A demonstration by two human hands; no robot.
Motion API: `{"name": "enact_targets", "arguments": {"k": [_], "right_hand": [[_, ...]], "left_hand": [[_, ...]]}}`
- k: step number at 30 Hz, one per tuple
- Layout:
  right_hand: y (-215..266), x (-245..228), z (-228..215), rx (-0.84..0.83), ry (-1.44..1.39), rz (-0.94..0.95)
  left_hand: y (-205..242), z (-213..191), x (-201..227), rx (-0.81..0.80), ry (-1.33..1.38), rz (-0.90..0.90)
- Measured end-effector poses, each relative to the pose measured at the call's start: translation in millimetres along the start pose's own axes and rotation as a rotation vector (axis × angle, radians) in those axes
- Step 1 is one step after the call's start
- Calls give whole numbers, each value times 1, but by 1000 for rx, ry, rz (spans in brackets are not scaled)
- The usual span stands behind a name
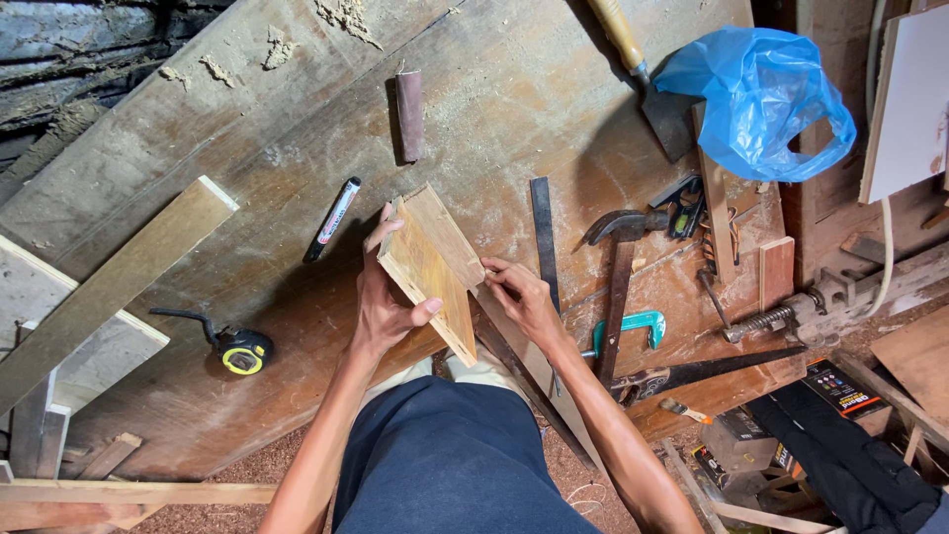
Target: The person assembles a small wooden box by fitting a cut piece of wood into a frame. They use a clamp to secure the wood to the workbench and a hand saw to trim the piece to size. The person then fits the trimmed piece into the box frame.
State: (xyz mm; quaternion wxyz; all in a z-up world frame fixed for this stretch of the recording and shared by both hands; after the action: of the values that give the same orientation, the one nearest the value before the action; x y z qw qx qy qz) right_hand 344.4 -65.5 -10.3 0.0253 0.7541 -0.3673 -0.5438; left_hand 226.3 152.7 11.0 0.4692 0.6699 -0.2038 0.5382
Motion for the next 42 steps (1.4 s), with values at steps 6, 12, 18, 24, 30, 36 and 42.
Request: {"name": "enact_targets", "arguments": {"k": [6, 12, 18, 24, 30, 36, 42], "right_hand": [[1, 1, -2, 43, 73, -52], [2, 5, 1, 29, 74, -20], [2, 5, 1, 30, 91, -32], [1, 2, 0, 43, 82, -8], [2, 3, 0, 37, 51, 29], [2, 0, -2, 42, 74, 0], [2, 0, -3, 56, 71, -54]], "left_hand": [[0, 1, -3, 15, -28, 36], [1, -1, -2, 5, -28, 51], [-2, 0, -1, -8, 0, 25], [-1, -1, 0, -5, -30, 24], [-2, -2, -1, -4, 18, 29], [-1, -2, 1, -3, -8, 55], [-4, -3, 3, -6, -52, 96]]}}
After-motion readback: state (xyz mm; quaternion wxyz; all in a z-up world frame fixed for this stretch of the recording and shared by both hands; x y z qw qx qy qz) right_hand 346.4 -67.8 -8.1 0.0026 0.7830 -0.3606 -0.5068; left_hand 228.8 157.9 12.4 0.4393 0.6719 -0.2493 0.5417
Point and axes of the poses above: each hand's wrist, its own y-axis away from the middle knuckle, its own z-axis out of the palm, x = y × z, the point moved 3 cm from there along -y, towards the middle knuckle, and after that the axes turned 3 degrees about y, right-handed, at the moved point
